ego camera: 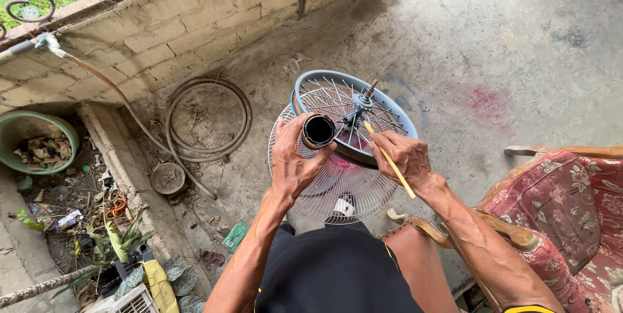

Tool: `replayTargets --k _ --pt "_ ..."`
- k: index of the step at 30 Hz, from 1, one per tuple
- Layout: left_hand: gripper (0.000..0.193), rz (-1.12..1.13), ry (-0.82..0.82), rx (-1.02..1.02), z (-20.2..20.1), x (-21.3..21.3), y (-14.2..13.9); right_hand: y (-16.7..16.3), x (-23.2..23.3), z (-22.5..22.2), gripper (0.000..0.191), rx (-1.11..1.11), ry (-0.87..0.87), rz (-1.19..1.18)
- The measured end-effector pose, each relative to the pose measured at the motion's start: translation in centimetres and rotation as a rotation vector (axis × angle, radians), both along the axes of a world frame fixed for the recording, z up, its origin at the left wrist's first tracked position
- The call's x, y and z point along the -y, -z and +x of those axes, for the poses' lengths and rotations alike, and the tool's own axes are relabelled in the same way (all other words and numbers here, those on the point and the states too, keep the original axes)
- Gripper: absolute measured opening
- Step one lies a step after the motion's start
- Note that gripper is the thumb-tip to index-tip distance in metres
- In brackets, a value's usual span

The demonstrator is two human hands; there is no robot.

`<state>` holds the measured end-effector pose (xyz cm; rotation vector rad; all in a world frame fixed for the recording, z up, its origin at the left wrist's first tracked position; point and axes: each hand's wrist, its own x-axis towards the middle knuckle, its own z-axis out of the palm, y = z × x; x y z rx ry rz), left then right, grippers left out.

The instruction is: The person paints a bicycle wheel black using a long-handled brush, dipping the brush into a paint can. They rotate the wheel to reach the spokes and rim, first working on a wheel resting on a concrete ledge, then moving a second light-colored wheel onto a fan guard on the ground and painting its spokes and hub while turning it.

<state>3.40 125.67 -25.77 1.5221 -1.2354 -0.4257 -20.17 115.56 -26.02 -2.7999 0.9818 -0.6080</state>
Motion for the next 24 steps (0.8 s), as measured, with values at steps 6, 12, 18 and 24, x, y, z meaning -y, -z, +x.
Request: replayTargets --k 6,12,18,24 --pt "0.065 -0.005 0.006 0.000 0.3 -0.1 0.2 -0.1 -0.5 0.4 0.016 -0.007 -0.005 -0.029" --pt "0.064 -0.004 0.009 -0.010 0.4 0.1 -0.1 -0.4 -0.2 1.1 0.019 -0.044 0.031 0.023" --pt "0.064 -0.003 0.004 -0.003 0.5 0.0 -0.3 -0.8 0.3 1.6 0.019 -0.090 0.067 0.130" --pt "0.064 0.009 -0.003 -0.009 0.7 0.0 -0.5 -1.3 0.6 1.5 0.016 -0.042 0.073 0.165"
